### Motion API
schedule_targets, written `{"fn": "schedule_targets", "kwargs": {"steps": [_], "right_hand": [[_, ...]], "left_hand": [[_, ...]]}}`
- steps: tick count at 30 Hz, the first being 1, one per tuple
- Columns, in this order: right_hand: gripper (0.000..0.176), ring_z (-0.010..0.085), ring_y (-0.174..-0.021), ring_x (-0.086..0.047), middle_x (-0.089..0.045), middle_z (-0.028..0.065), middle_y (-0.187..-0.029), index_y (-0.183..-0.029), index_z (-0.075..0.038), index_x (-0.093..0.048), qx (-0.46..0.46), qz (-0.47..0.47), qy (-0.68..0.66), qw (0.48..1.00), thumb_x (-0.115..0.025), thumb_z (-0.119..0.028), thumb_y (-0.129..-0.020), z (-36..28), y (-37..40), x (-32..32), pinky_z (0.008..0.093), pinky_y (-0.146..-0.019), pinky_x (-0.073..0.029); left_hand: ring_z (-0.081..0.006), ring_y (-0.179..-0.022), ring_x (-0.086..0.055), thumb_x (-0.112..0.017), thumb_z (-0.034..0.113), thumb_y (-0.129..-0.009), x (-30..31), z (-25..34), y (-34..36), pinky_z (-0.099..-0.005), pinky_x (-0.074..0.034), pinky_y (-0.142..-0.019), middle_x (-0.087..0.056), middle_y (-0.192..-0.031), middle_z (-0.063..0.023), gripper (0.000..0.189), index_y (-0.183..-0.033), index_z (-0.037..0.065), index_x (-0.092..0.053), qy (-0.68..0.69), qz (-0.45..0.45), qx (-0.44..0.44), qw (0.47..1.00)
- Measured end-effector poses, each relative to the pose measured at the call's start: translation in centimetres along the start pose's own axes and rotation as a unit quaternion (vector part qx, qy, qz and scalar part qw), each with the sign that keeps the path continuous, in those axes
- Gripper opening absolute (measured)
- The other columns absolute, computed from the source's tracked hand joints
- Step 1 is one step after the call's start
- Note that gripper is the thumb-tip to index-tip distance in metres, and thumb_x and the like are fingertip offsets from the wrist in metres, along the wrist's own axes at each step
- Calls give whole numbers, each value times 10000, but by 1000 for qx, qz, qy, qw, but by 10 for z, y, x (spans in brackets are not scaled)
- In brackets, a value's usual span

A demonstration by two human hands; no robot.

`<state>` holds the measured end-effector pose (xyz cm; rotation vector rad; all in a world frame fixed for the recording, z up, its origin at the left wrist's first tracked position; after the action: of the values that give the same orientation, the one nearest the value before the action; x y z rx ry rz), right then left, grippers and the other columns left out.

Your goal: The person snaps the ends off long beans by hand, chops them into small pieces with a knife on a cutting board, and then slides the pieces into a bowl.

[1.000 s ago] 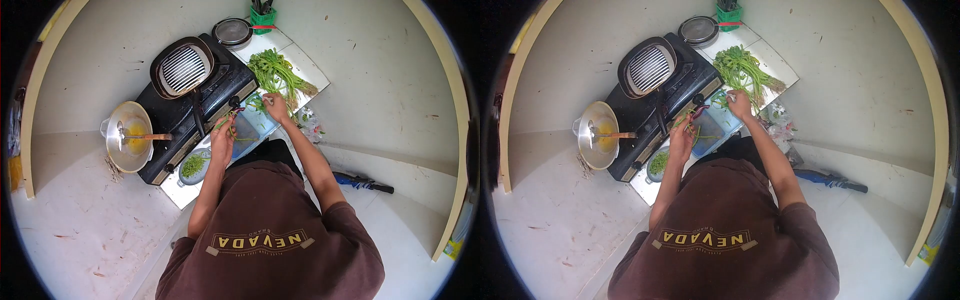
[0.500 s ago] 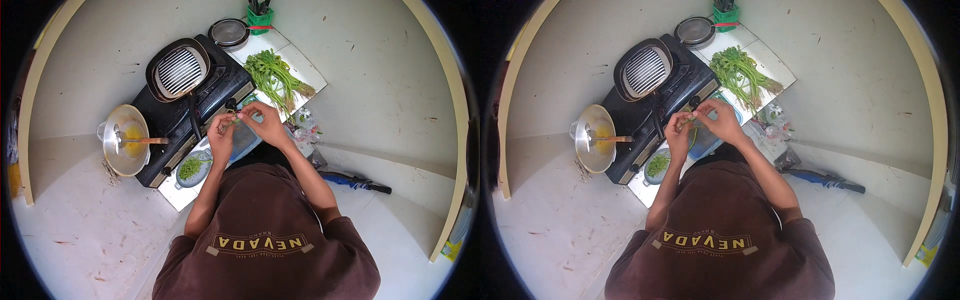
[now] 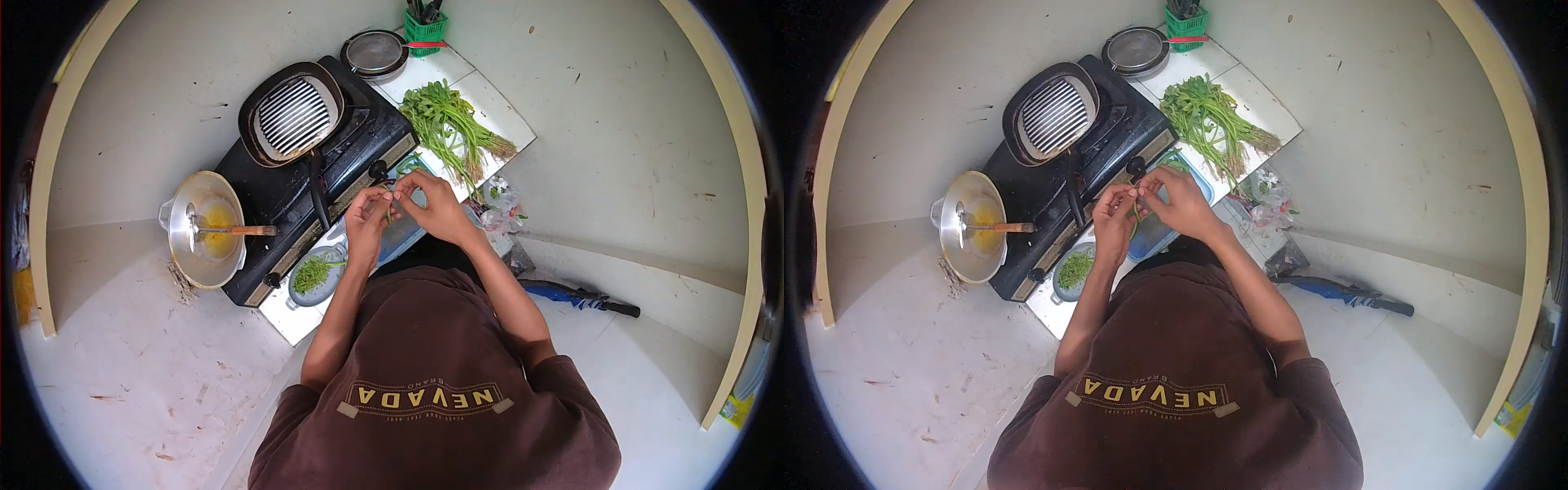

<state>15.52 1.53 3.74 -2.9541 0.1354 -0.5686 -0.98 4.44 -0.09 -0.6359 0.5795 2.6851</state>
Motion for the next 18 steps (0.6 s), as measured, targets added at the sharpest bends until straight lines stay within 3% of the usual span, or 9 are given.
{"fn": "schedule_targets", "kwargs": {"steps": [6,9,12,15,18], "right_hand": [[97,270,-818,-688,-676,146,-902,-946,29,-650,15,-38,13,999,-673,-30,-873,6,6,-3,379,-753,-533],[87,215,-799,-678,-685,112,-885,-957,16,-654,2,-6,-24,1000,-661,-29,-883,31,11,-3,348,-738,-529],[89,143,-780,-650,-691,76,-863,-980,9,-666,-149,54,-46,986,-648,-43,-910,84,12,4,308,-714,-516],[104,103,-778,-620,-692,52,-856,-994,16,-675,-203,104,-90,969,-630,-58,-937,163,9,5,277,-695,-499],[135,113,-753,-614,-693,64,-861,-1001,39,-675,-259,136,-153,944,-628,-68,-936,197,1,3,265,-688,-492]], "left_hand": [[-111,-864,-597,-626,107,-1004,2,-9,-1,-313,-533,-803,-652,-999,-10,89,-1084,71,-645,125,35,52,990],[-107,-850,-593,-625,113,-1006,10,-9,-6,-302,-523,-775,-652,-997,-12,96,-1086,67,-650,130,65,49,988],[-90,-827,-583,-631,109,-1003,19,-3,-6,-257,-489,-736,-656,-1001,-8,102,-1090,70,-667,91,59,32,994],[-81,-815,-571,-659,117,-995,23,1,-5,-230,-454,-725,-669,-988,-17,108,-1074,44,-672,73,57,35,995],[-79,-805,-560,-666,120,-992,26,1,-4,-230,-440,-713,-676,-990,-21,112,-1072,43,-679,47,55,34,997]]}}
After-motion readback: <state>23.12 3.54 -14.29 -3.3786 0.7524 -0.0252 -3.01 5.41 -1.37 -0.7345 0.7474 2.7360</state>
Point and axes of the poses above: each hand's wrist, its own y-axis away from the middle knuckle, its own x-axis out of the back of the hand, z = x × y, the point moved 1 cm from there along -y, towards the middle knuckle
